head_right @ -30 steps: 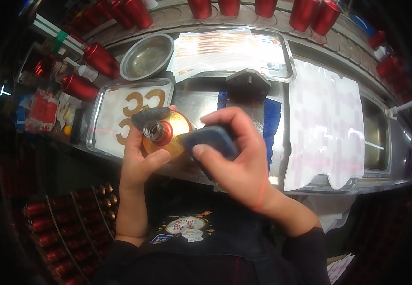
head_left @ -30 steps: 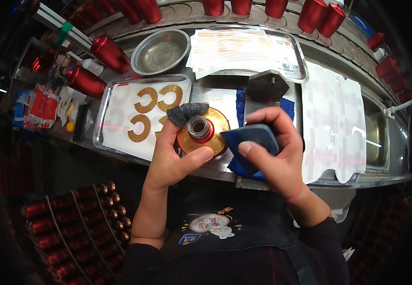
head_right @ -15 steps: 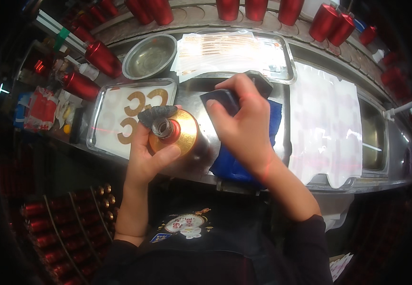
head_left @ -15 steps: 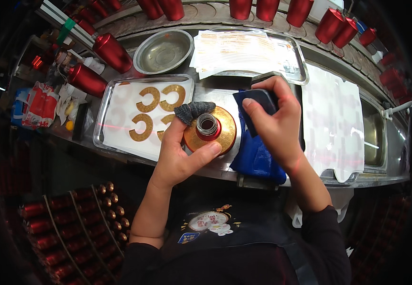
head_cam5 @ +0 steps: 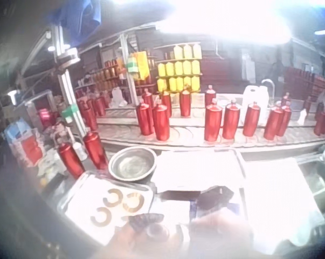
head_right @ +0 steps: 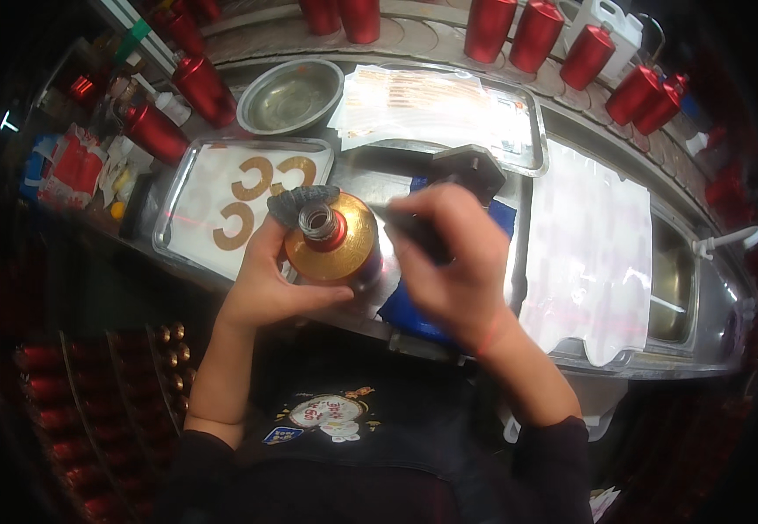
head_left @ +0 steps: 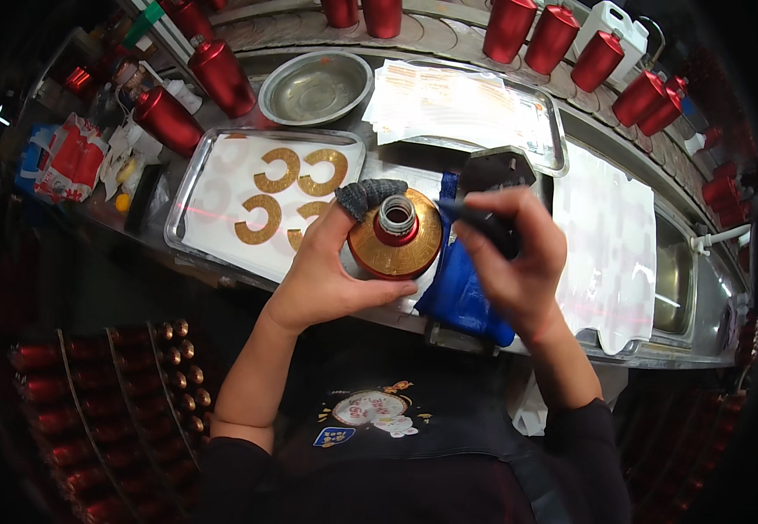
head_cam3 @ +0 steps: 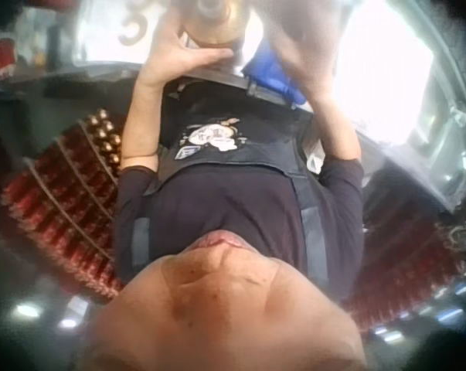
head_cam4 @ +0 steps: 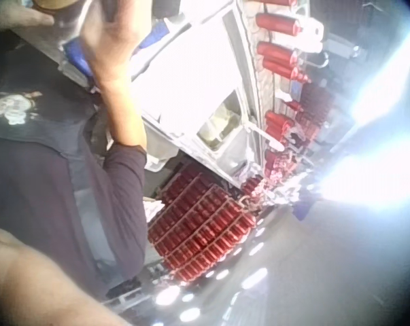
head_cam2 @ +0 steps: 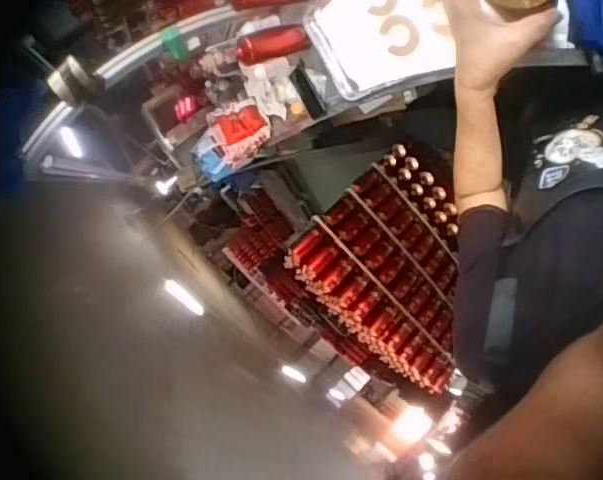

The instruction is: The person applies gold crescent-shaped stickers to the necks of red cylindrical bottles, then applies a rectangular label to the body of each bottle. They wipe the bottles with a cloth and place the finished bottles into a cardboard box.

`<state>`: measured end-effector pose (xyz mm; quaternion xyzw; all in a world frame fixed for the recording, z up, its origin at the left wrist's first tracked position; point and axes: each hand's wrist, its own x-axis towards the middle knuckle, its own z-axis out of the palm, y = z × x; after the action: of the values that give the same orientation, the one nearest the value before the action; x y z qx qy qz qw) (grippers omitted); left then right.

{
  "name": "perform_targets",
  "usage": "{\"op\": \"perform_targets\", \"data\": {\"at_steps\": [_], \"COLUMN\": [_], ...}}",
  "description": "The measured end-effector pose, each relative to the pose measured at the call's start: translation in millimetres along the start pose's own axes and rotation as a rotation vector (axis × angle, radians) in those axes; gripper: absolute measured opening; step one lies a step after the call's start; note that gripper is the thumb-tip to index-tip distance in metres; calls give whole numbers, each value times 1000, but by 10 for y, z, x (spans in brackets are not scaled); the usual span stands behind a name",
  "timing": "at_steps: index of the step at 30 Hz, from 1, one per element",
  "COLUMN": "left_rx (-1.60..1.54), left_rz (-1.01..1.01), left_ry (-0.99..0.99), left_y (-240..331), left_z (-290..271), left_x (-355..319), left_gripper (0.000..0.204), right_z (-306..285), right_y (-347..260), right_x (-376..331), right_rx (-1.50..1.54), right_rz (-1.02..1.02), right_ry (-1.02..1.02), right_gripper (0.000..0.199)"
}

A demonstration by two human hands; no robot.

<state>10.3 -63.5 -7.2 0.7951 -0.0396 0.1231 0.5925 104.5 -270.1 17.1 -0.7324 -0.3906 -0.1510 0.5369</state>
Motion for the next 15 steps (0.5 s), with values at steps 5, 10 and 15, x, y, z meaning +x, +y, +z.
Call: {"op": "perform_targets", "data": {"at_steps": [5, 10, 15], "left_rx": [-38, 123, 97], "left_rz": [5, 33, 112], "left_ry": [107, 97, 193], "left_y": [-16, 39, 44], "left_z": [157, 113, 216], "left_x": [-41, -60, -40], "left_gripper": [78, 76, 70], "right_z": [37, -120, -22], "right_y": [-279, -306, -188], "right_x": [-188, 46, 101], "right_rx": [-64, -31, -66], "right_rz": [-418, -438, -433], "right_ry": [-246, -212, -216], "right_gripper": [18, 23, 23]}}
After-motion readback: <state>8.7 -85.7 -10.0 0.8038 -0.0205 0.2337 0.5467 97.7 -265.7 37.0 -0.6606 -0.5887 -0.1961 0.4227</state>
